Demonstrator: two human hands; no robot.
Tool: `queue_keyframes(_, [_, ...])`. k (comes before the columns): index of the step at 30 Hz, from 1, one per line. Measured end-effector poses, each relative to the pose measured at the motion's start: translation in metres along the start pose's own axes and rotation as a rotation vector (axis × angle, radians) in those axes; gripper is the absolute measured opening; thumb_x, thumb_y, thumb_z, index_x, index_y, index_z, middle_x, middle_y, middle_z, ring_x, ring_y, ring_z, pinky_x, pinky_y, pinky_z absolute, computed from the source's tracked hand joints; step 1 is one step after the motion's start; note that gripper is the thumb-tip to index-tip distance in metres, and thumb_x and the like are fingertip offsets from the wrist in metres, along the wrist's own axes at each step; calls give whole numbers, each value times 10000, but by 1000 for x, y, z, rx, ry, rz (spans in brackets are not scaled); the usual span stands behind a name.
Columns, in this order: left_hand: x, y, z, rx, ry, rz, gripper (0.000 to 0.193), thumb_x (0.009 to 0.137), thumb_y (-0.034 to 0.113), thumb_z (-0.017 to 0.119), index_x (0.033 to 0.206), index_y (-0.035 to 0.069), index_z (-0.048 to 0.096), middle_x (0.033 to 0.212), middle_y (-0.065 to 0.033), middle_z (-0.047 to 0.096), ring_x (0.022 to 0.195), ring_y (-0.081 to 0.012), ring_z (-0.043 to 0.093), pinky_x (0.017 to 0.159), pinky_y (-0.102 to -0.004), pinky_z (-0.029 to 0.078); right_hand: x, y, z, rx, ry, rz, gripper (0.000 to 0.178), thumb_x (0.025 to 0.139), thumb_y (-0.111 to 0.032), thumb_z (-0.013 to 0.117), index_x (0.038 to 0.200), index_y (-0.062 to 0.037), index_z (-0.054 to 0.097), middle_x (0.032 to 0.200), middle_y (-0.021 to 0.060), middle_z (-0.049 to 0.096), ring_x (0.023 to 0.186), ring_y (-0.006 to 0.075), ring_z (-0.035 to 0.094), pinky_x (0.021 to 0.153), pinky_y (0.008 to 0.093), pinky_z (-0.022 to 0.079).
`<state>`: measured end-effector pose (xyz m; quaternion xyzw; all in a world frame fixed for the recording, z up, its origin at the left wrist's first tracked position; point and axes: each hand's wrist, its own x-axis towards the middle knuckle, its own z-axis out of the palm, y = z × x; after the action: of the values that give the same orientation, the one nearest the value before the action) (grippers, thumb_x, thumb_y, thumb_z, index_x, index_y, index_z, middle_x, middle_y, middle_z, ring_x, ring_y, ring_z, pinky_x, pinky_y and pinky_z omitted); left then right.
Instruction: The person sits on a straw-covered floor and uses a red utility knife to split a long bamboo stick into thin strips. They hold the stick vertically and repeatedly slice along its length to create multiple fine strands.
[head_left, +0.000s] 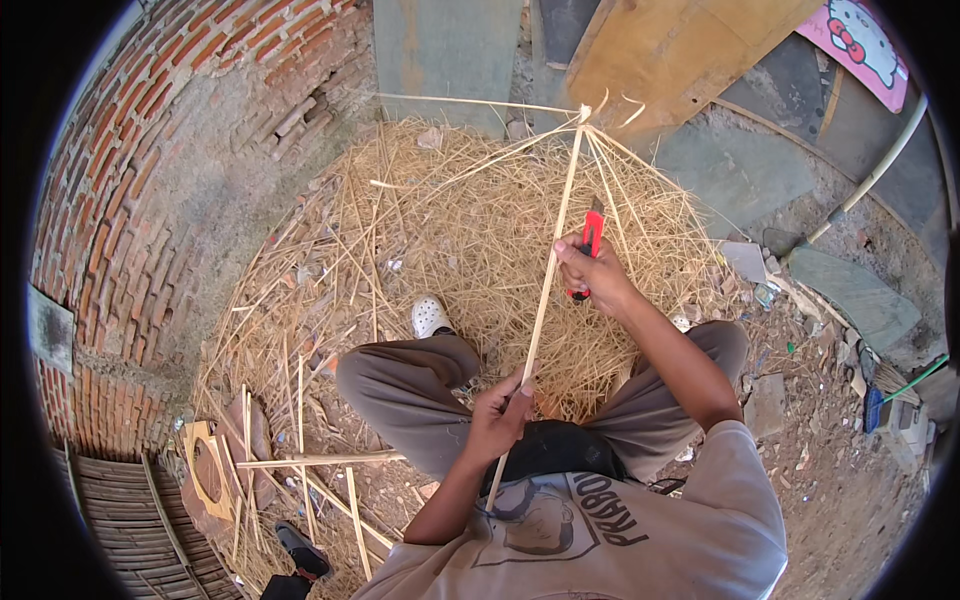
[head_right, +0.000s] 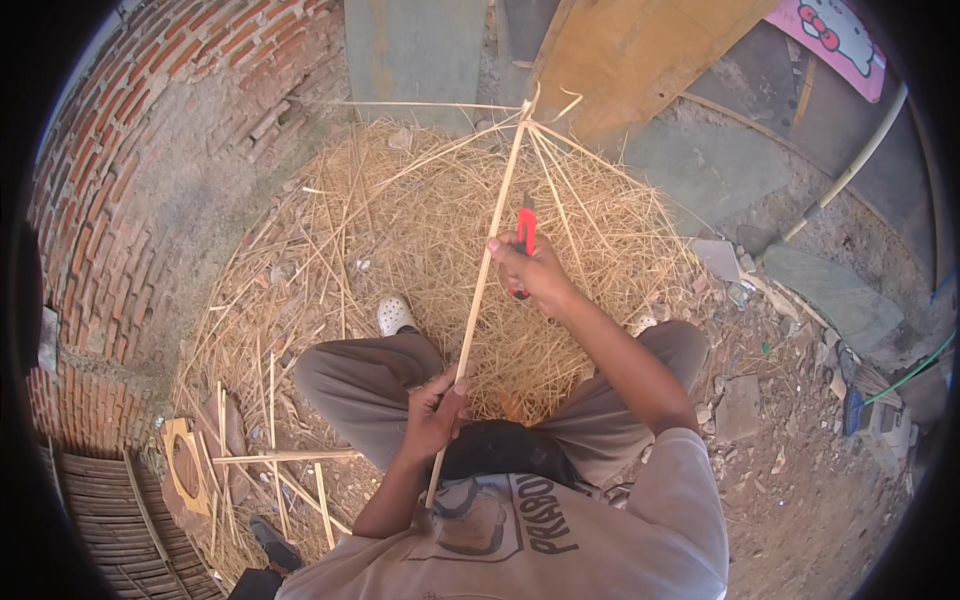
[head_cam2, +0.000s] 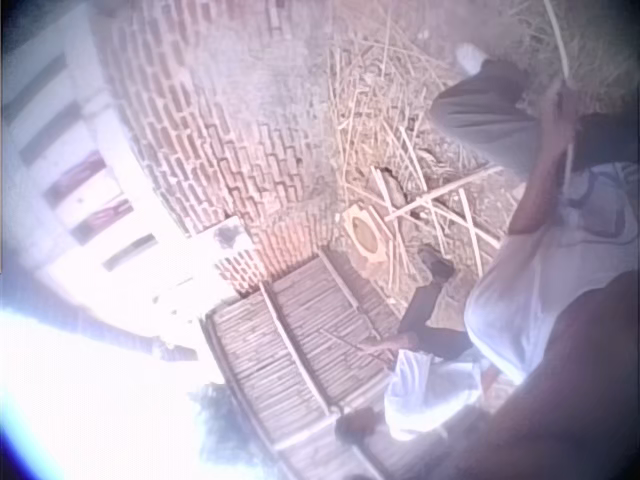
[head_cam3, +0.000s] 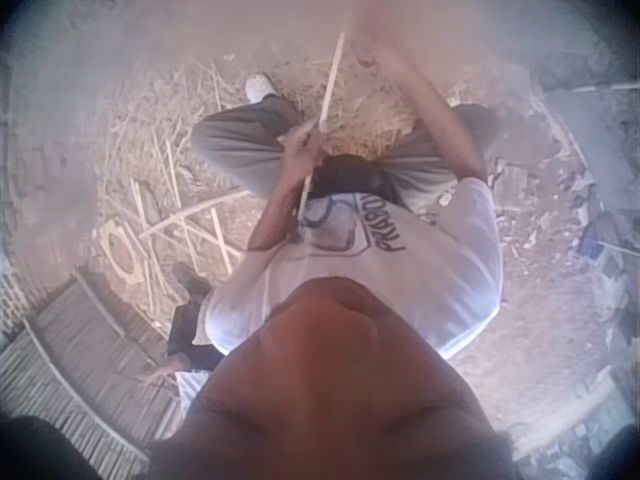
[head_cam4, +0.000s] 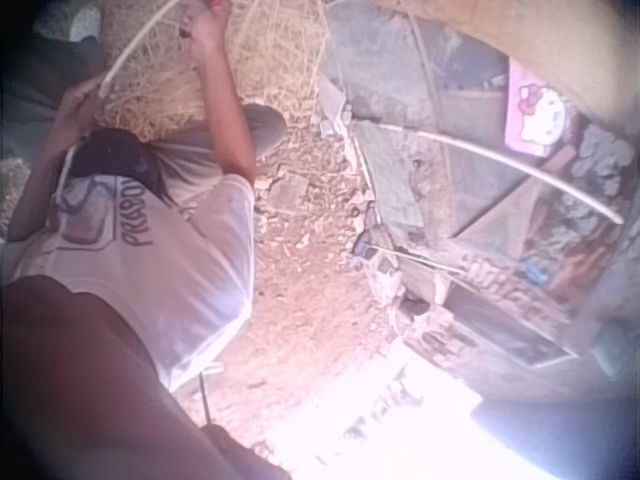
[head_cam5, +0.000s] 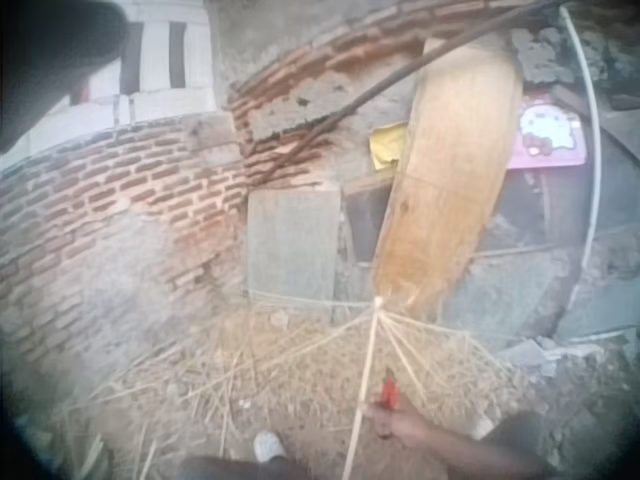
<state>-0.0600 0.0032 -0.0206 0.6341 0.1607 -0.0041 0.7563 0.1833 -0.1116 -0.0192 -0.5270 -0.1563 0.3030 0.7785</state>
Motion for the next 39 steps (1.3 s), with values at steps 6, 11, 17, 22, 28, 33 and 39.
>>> queue_keyframes(6, [14, -11, -7, 136, 167, 223, 317, 1001, 103, 543, 1306, 32, 594, 699, 101, 433, 607, 6, 362, 518, -176, 304, -5, 6, 0, -760, -50, -334, 419, 904, -440, 665, 709, -76, 594, 514, -17, 429, 425, 150, 417, 472, 327, 412])
queue_keyframes(11, [15, 7, -10, 180, 189, 268, 326, 994, 83, 548, 1309, 2, 578, 727, 96, 449, 654, 4, 369, 540, -185, 312, -33, 6, 26, -1346, -106, -451, 657, 756, -735, 621, 660, -85, 645, 545, 112, 587, 540, 295, 631, 527, 403, 486])
queue_keyframes(17, [10, 15, -5, 301, 182, 338, 344, 983, 63, 551, 1320, -2, 564, 732, 94, 439, 666, -22, 389, 562, -215, 339, -35, 8, 31, -1469, -118, -557, 669, 730, -752, 628, 593, -97, 610, 525, 99, 582, 489, 308, 612, 495, 413, 477])
queue_keyframes(22, [5, 11, -5, 378, 178, 325, 140, 977, 68, 558, 1036, -31, 636, 644, 26, 404, 616, -42, 365, 526, -249, 330, -28, 10, 22, -1468, 4, -597, 689, 721, -781, 606, 569, -109, 618, 472, 88, 551, 447, 287, 593, 460, 393, 460])
queue_keyframes(28, [-3, 3, -10, 475, 117, 350, 242, 978, 69, 555, 1176, -39, 643, 684, 53, 474, 659, -28, 397, 586, -211, 373, -23, -2, 10, -1537, 95, -489, 697, 726, -772, 610, 580, -90, 618, 495, 94, 566, 458, 297, 595, 472, 404, 472])
queue_keyframes(33, [-7, 13, -7, 503, 148, 409, 137, 952, 46, 569, 986, -60, 649, 626, -27, 467, 608, -61, 402, 549, -257, 372, -27, 8, 15, -1520, 8, -596, 723, 751, -785, 574, 597, -83, 651, 485, 99, 561, 452, 279, 592, 464, 393, 466])
queue_keyframes(39, [-28, 23, -3, 573, 101, 394, 102, 919, 13, 588, 858, -65, 611, 622, -121, 495, 556, -141, 455, 545, -298, 415, 5, -20, -20, -1575, 257, -323, 752, 784, -796, 518, 628, -80, 691, 519, 114, 590, 478, 280, 605, 475, 403, 469])
